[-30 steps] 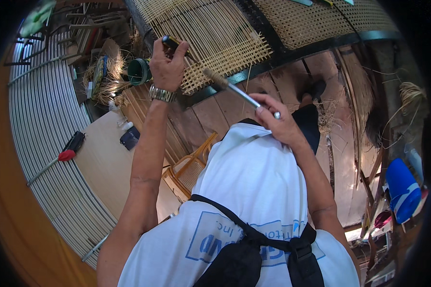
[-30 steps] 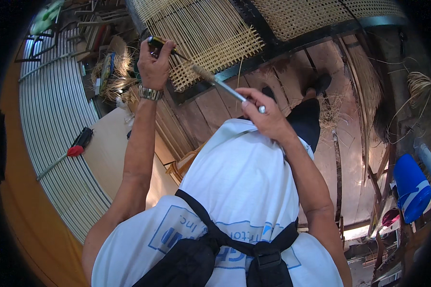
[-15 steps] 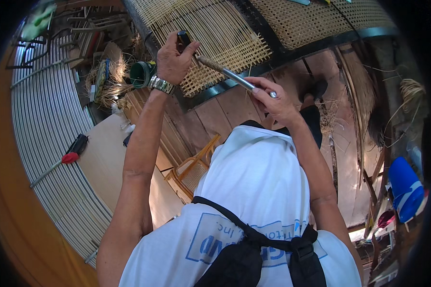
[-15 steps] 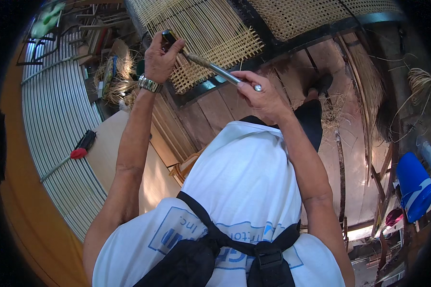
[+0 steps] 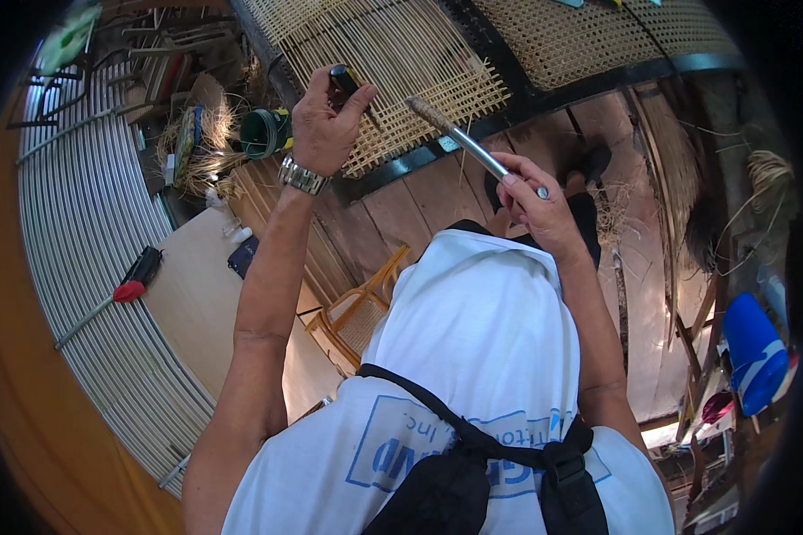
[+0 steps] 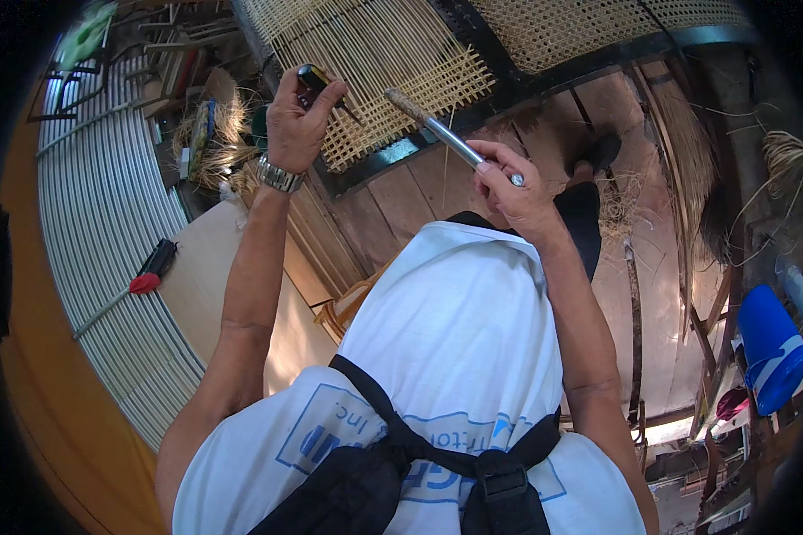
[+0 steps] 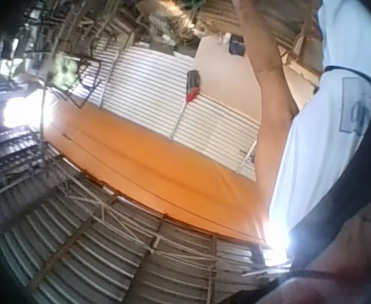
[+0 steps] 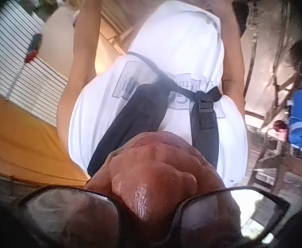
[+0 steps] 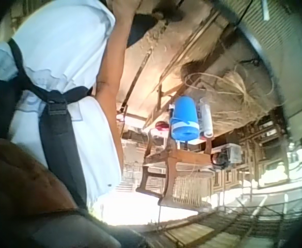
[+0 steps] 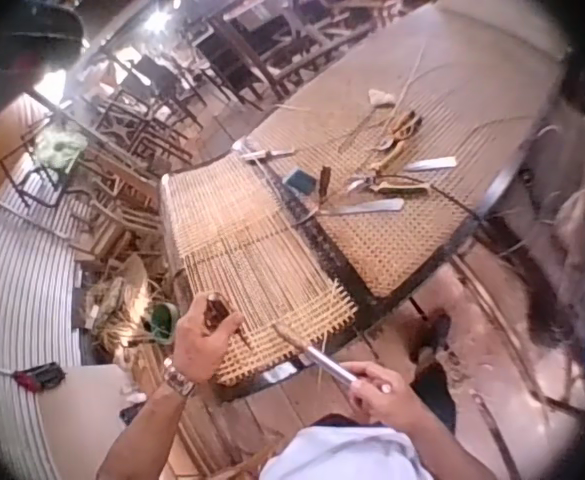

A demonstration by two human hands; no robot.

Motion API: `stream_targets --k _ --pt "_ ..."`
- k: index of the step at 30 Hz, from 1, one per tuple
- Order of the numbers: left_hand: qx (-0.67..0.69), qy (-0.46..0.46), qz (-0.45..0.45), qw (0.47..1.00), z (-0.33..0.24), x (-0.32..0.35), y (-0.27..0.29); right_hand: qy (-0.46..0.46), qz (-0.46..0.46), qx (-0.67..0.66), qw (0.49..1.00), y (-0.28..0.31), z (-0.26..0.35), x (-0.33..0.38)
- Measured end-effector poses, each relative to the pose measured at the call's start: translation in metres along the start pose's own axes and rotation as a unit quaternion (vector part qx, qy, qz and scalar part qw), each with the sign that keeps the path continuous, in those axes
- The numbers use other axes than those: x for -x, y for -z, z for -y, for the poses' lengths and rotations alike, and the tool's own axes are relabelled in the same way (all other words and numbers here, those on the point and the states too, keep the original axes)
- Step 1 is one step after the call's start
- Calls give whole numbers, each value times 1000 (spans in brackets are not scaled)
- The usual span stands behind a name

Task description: Repairing or weaving a cane mat onto a wooden furniture frame using a metal punch and hammer.

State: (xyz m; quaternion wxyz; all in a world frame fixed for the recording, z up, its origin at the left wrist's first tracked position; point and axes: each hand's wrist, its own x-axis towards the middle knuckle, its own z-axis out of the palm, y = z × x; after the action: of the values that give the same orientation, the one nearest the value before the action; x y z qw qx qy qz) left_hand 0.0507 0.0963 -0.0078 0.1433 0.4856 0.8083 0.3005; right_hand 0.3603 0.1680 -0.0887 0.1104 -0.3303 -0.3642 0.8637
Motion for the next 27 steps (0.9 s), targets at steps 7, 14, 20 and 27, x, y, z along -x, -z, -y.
stream_targets --k 7,14,20,27 --pt "-9 -26 15 1000 -2 6 -7 1 0 -11 1000 -1 -2 0" --pt "5 -16 41 999 -11 6 -4 1 70 22 997 0 -10 -3" --pt "18 -28 47 998 -7 9 -12 5 -5 10 1000 9 -2 3" --pt "11 -39 69 997 -1 9 -14 -21 65 26 997 -1 -10 6"
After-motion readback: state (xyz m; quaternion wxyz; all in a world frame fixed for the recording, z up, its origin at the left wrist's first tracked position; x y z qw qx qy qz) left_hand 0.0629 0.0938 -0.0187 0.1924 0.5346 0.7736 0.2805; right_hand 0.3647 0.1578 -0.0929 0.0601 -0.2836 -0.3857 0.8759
